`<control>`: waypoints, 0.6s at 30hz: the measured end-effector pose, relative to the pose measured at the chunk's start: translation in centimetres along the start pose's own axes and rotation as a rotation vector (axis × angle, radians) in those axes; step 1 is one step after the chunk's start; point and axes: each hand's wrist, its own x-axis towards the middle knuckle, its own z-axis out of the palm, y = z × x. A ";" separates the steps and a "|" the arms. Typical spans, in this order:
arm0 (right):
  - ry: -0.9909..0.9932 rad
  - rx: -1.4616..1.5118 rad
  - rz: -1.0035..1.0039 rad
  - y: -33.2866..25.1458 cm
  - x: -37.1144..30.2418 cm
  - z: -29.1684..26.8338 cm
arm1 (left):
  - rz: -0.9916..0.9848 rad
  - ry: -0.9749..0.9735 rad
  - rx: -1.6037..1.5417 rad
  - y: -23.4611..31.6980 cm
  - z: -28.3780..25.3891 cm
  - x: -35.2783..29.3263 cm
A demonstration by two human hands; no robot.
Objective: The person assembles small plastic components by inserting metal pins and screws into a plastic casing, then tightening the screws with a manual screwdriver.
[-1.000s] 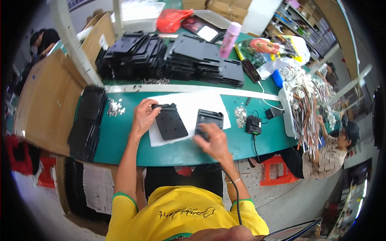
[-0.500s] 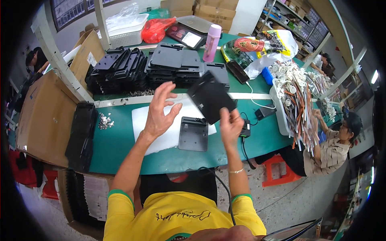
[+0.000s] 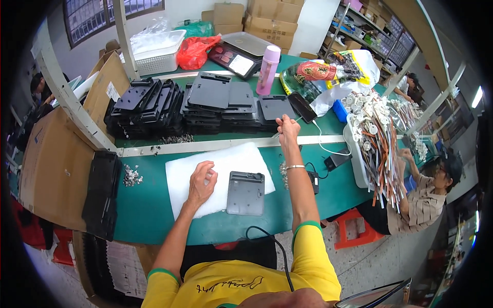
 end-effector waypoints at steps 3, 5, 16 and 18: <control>-0.007 -0.131 0.022 0.1 0.6 0.4 | 0.003 -0.002 0.001 -0.2 -0.1 -0.1; -0.045 -0.186 0.031 -0.3 1.0 0.2 | 0.008 -0.002 -0.007 -0.1 -0.2 0.0; -0.224 -0.340 0.108 -2.3 0.0 0.6 | 0.011 -0.057 0.033 -0.1 -0.4 0.4; -0.213 -0.280 0.084 -2.0 -0.2 0.6 | 0.020 -0.059 0.048 0.0 -0.6 0.4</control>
